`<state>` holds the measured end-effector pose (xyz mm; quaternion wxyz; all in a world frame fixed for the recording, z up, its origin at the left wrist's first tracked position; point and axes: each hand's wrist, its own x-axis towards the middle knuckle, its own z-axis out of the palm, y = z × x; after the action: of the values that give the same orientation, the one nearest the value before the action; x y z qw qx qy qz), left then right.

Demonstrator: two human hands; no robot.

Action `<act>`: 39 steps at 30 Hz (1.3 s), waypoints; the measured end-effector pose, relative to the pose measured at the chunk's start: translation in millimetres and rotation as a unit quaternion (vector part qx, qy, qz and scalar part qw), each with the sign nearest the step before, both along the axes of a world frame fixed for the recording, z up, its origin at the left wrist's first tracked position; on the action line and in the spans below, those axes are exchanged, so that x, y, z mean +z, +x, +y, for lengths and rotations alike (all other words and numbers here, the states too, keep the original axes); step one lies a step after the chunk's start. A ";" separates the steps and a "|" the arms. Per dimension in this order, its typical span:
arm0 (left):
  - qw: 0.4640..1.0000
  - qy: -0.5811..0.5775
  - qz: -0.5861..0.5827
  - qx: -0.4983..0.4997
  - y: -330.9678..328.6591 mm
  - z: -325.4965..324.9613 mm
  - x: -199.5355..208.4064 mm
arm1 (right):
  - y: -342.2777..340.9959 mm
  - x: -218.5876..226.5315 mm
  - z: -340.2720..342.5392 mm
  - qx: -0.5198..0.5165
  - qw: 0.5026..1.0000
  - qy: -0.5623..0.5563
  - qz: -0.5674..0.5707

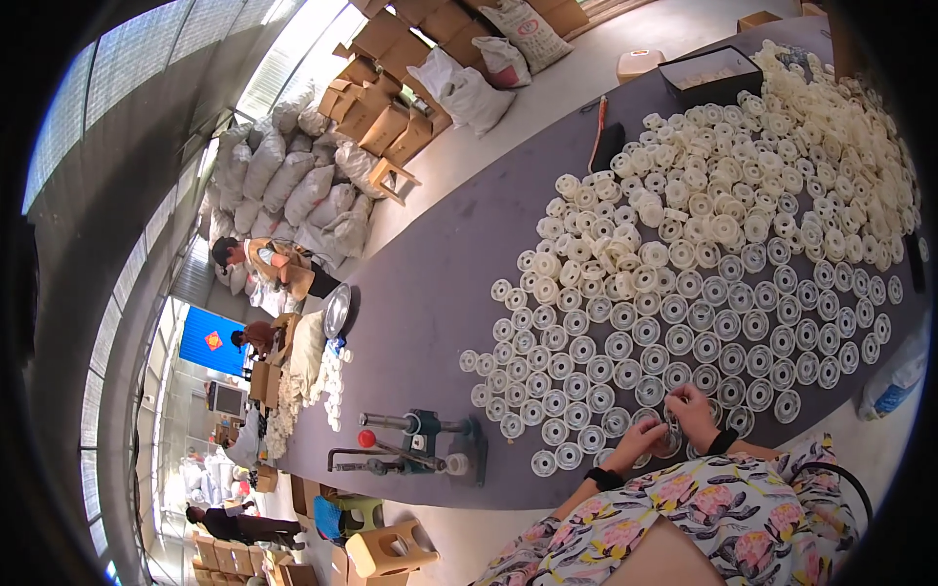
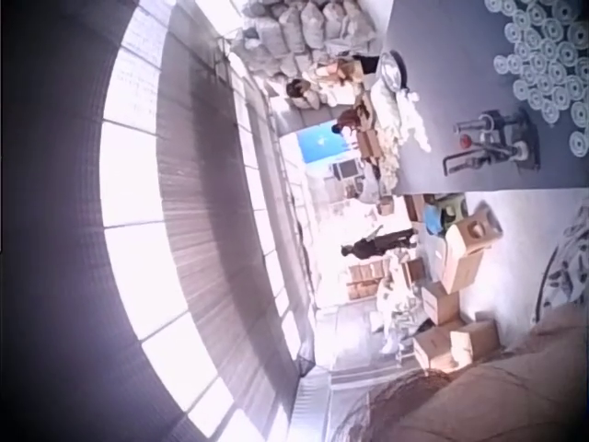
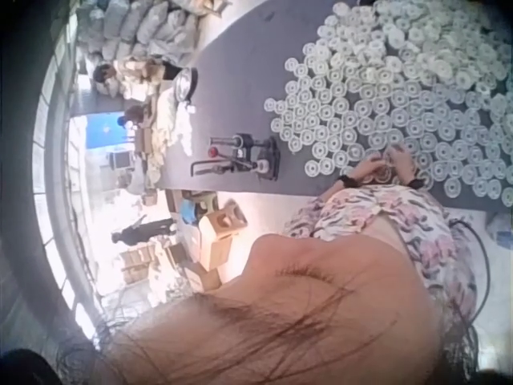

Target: Sorting white circular plastic components on a workshop table.

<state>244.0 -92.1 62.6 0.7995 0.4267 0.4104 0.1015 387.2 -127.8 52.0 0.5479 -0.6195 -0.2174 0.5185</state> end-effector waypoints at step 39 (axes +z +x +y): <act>0.933 -0.342 -0.060 0.097 -30.7 7.3 6.6 | -25.2 2.3 29.1 0.196 0.979 0.001 0.056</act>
<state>213.3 -84.7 69.3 0.9064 0.0788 0.4110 0.0580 362.0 -98.7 54.2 0.4477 -0.5343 -0.3042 0.6493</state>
